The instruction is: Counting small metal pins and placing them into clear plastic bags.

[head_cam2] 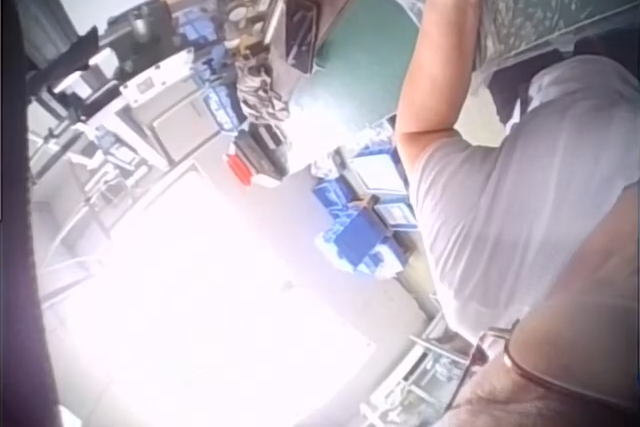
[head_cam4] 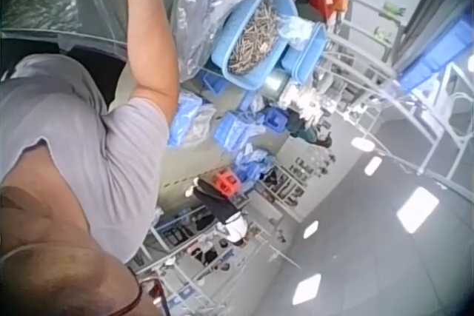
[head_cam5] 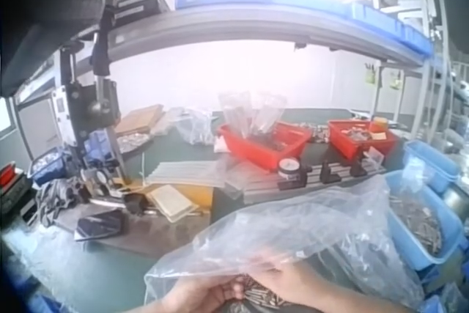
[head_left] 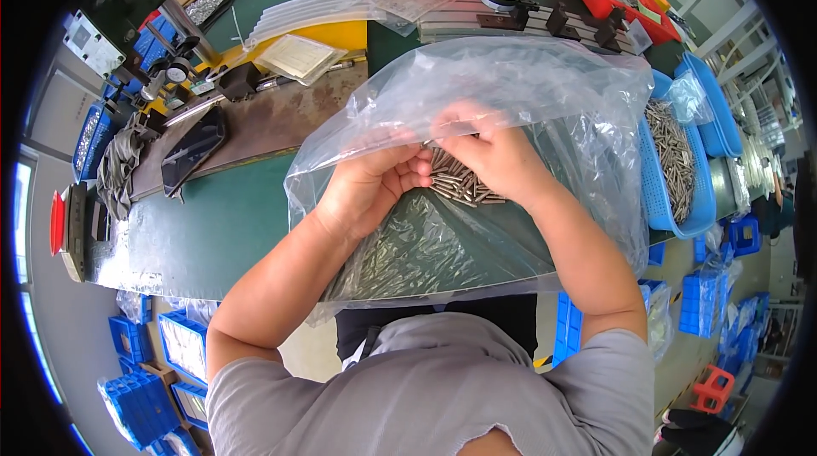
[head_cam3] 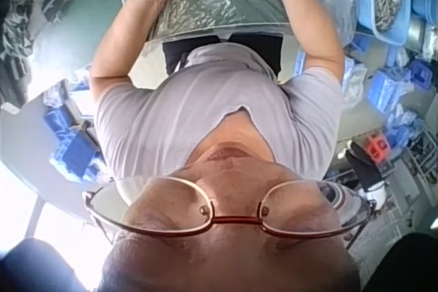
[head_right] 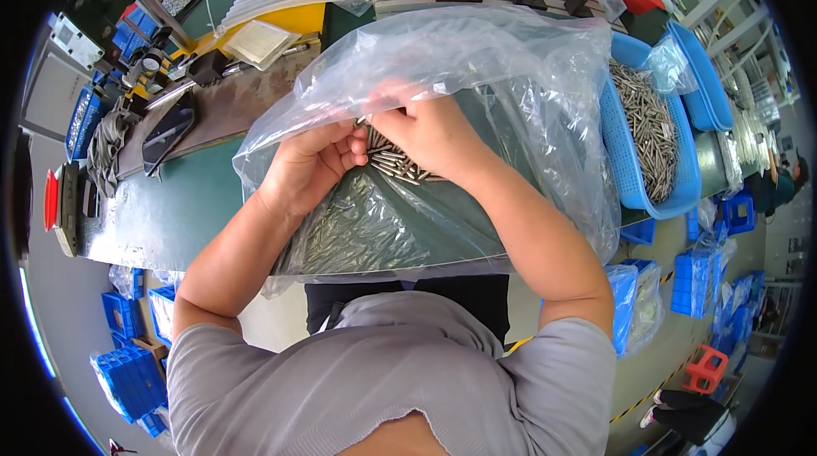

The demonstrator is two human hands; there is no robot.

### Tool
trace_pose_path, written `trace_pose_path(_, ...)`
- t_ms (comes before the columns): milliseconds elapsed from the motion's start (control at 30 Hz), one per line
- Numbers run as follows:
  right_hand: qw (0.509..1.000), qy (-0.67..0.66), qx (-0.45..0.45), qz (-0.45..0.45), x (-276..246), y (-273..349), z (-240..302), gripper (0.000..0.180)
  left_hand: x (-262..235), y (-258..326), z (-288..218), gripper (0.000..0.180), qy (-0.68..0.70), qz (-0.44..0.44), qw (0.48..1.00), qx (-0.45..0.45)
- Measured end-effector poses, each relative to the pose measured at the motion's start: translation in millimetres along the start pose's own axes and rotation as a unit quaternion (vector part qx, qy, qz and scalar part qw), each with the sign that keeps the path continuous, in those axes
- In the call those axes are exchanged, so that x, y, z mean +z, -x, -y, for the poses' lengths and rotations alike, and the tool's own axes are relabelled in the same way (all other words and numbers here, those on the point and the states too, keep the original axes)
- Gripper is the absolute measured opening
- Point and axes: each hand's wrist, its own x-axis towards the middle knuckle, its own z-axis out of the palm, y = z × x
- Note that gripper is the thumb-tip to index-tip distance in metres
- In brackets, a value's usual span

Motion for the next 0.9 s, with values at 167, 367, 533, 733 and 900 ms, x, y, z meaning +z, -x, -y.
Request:
trace_pose_path(167,0.901,-0.403,0.16,-0.012,-36,-5,-13,0.018,-2,-1,1,0.01,-0.001,0.002,1.0,0.005)
trace_pose_path(367,0.85,-0.492,0.185,-0.036,-44,-6,-5,0.019,-3,0,0,0.009,0.002,0.001,1.0,0.0)
trace_pose_path(533,0.986,0.126,0.099,-0.033,-47,-4,-21,0.017,0,0,-1,0.008,0.0,0.009,1.0,-0.004)
trace_pose_path(733,0.903,0.427,0.046,-0.006,-22,-3,-6,0.015,-2,2,-3,0.008,-0.01,0.008,1.0,-0.004)
trace_pose_path(900,0.906,0.421,0.029,-0.013,-22,-2,-8,0.013,-1,1,-3,0.009,-0.006,0.015,1.0,-0.01)
